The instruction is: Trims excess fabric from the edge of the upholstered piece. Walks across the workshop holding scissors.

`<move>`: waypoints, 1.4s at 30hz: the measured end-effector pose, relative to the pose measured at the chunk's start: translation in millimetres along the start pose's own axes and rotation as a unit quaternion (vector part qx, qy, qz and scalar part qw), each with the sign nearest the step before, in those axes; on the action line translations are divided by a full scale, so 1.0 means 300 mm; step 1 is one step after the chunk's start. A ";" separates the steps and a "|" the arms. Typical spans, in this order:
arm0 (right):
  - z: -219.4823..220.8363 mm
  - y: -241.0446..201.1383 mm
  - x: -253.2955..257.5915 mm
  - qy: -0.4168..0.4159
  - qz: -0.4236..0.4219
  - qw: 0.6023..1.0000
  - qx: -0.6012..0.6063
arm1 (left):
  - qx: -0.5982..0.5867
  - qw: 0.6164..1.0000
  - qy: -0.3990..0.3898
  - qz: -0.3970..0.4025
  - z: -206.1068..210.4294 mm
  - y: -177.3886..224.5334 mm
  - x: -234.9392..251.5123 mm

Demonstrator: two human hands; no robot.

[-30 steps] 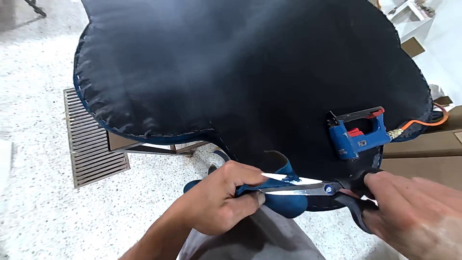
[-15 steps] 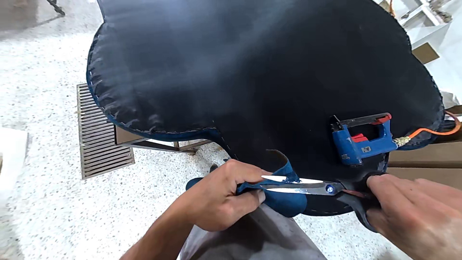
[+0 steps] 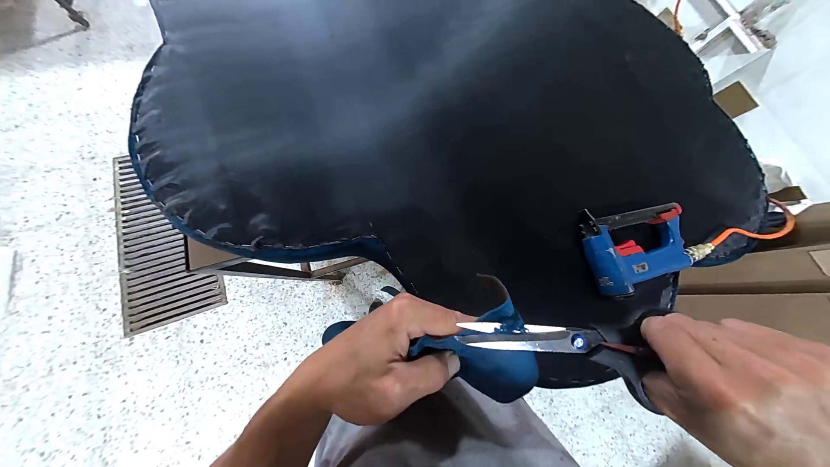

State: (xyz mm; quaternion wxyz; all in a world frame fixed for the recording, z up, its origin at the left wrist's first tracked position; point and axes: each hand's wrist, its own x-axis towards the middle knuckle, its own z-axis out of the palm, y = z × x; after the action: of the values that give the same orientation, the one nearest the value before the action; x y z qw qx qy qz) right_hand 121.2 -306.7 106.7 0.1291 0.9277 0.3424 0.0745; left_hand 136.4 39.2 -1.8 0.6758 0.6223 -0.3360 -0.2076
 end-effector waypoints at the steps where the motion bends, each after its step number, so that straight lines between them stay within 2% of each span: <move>1: 0.000 -0.001 0.000 -0.001 0.003 1.000 -0.002 | -0.002 1.000 -0.003 0.001 -0.002 0.001 0.001; 11: -0.015 -0.009 0.018 -0.016 0.007 1.000 -0.011 | -0.014 1.000 0.001 0.003 -0.020 -0.006 -0.009; 15: -0.002 -0.018 0.021 0.015 0.010 1.000 -0.016 | -0.019 1.000 -0.013 0.017 -0.018 -0.015 -0.005; 18: 0.025 -0.021 0.028 0.036 0.024 0.999 -0.019 | -0.025 0.999 -0.039 -0.011 -0.015 -0.041 -0.016; 24: 0.147 -0.074 0.097 0.023 0.068 0.997 0.014 | -0.086 0.990 -0.075 -0.085 0.008 -0.141 -0.191; 28: 0.266 -0.130 0.196 -0.066 0.099 0.989 0.085 | -0.123 0.984 -0.066 -0.113 0.050 -0.207 -0.305; 30: 0.288 -0.146 0.265 -0.185 0.126 0.963 0.153 | -0.132 0.983 -0.057 -0.114 0.065 -0.219 -0.338; 32: 0.285 -0.145 0.348 -0.333 0.161 0.901 0.228 | -0.136 0.983 -0.041 -0.119 0.074 -0.215 -0.359; 33: 0.291 -0.139 0.379 -0.376 0.168 0.872 0.263 | -0.140 0.982 -0.033 -0.122 0.078 -0.212 -0.368; 36: 0.315 -0.119 0.423 -0.440 0.193 0.786 0.388 | -0.152 0.980 -0.013 -0.131 0.093 -0.202 -0.393; 39: 0.326 -0.104 0.440 -0.467 0.232 0.675 0.522 | -0.154 0.979 0.010 -0.135 0.110 -0.194 -0.419; 42: 0.335 -0.094 0.441 -0.469 0.250 0.623 0.574 | -0.152 0.978 0.033 -0.137 0.125 -0.183 -0.438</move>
State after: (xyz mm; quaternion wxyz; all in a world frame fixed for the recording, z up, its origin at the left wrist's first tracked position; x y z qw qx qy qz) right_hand 226.4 -218.6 8.9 -0.3102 0.7722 -0.0367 -0.5533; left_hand 26.9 97.1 -81.2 0.7385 0.5586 -0.1901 -0.3264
